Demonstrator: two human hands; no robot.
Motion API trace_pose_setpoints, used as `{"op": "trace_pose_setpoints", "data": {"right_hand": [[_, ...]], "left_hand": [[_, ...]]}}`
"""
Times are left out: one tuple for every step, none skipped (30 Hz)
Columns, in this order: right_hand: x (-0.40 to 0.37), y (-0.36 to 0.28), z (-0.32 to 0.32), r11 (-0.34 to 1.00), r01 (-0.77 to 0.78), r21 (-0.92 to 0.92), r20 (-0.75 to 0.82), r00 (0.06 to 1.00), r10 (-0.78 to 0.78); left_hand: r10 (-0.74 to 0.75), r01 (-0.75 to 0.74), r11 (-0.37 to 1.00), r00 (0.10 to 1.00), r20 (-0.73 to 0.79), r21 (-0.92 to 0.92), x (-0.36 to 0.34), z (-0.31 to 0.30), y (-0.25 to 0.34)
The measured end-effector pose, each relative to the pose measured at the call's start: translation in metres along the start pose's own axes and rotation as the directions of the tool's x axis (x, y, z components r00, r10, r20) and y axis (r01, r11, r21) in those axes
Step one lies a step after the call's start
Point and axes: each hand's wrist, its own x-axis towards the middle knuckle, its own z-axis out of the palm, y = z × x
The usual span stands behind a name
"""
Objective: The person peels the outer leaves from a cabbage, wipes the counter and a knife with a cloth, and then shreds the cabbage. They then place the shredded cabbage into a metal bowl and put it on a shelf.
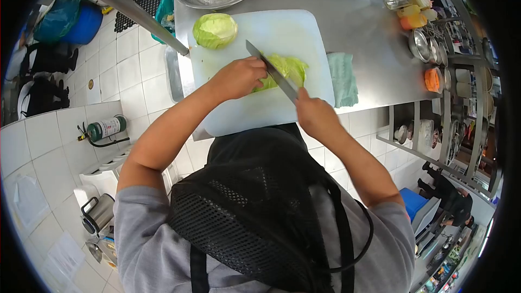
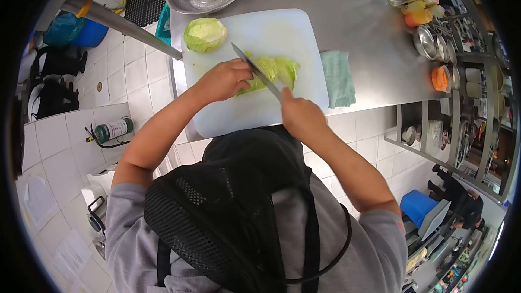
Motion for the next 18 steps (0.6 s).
{"op": "trace_pose_setpoints", "data": {"right_hand": [[0.015, 0.011, 0.024, 0.996, 0.07, 0.049, -0.043, 0.997, -0.068], [0.022, 0.008, 0.021, 0.996, 0.07, 0.048, -0.047, 0.997, -0.068], [0.028, 0.003, 0.015, 0.998, 0.069, 0.008, -0.044, 0.997, -0.069], [0.028, -0.004, 0.008, 0.997, 0.065, -0.028, -0.04, 0.997, -0.067], [0.023, -0.008, -0.005, 0.998, 0.064, -0.029, -0.046, 0.997, -0.065], [0.014, -0.012, -0.025, 0.999, 0.051, -0.01, -0.004, 0.999, -0.051], [0.004, -0.015, -0.037, 0.999, 0.036, 0.011, 0.049, 0.998, -0.036], [-0.005, -0.017, -0.042, 0.999, 0.042, 0.007, 0.058, 0.997, -0.042], [-0.014, -0.018, -0.046, 1.0, 0.009, 0.002, 0.071, 0.997, -0.009], [-0.018, -0.019, -0.046, 1.0, -0.027, 0.0, 0.083, 0.996, 0.027], [-0.013, -0.015, -0.031, 1.0, -0.028, 0.003, 0.088, 0.996, 0.027], [-0.001, -0.006, -0.002, 1.0, 0.009, 0.012, 0.029, 1.0, -0.01], [0.009, -0.001, 0.015, 0.999, 0.046, 0.017, -0.032, 0.998, -0.045], [0.019, -0.002, 0.019, 0.999, 0.042, 0.02, -0.035, 0.999, -0.042], [0.029, -0.005, 0.022, 0.998, 0.058, 0.012, -0.041, 0.998, -0.058], [0.034, -0.007, 0.023, 0.997, 0.074, 0.004, -0.052, 0.996, -0.074], [0.032, -0.004, 0.018, 0.998, 0.07, 0.006, -0.065, 0.995, -0.069], [0.026, -0.002, 0.005, 0.996, 0.086, -0.009, -0.042, 0.995, -0.087]], "left_hand": [[-0.015, 0.015, 1.0, 1.0, 0.018, -0.01, 0.0, 0.0, 0.0], [-0.013, 0.013, 1.0, 1.0, 0.017, -0.008, 0.001, 0.001, 0.001], [-0.019, 0.019, 1.0, 1.0, 0.008, -0.014, 0.001, 0.0, 0.002], [-0.026, 0.026, 0.999, 1.0, 0.005, -0.022, 0.0, -0.002, 0.003], [-0.021, 0.021, 1.0, 1.0, 0.005, -0.019, 0.0, -0.002, 0.003], [0.007, -0.007, 1.0, 1.0, -0.021, -0.004, 0.001, -0.001, 0.001], [0.028, -0.028, 1.0, 0.999, -0.044, 0.003, 0.0, 0.001, 0.001], [0.018, -0.018, 1.0, 0.999, -0.049, 0.0, -0.002, 0.003, 0.001], [0.019, -0.018, 1.0, 0.999, -0.051, 0.019, -0.002, 0.004, 0.002], [0.021, -0.02, 0.999, 0.999, -0.047, 0.038, -0.004, 0.005, 0.002], [0.017, -0.016, 0.999, 0.999, -0.043, 0.035, -0.005, 0.004, 0.001], [-0.002, 0.003, 1.0, 1.0, -0.028, 0.021, -0.004, 0.004, 0.0], [-0.018, 0.018, 1.0, 1.0, -0.013, 0.008, -0.003, 0.004, 0.001], [-0.015, 0.015, 1.0, 1.0, -0.01, 0.008, -0.003, 0.005, 0.002], [-0.017, 0.017, 1.0, 1.0, -0.013, 0.018, -0.004, 0.005, 0.003], [-0.015, 0.015, 0.999, 1.0, -0.016, 0.032, -0.003, 0.002, 0.004], [-0.003, 0.004, 0.999, 1.0, -0.012, 0.038, -0.003, 0.002, 0.004], [0.013, -0.011, 0.999, 0.999, -0.041, 0.045, -0.005, 0.005, 0.004]]}}
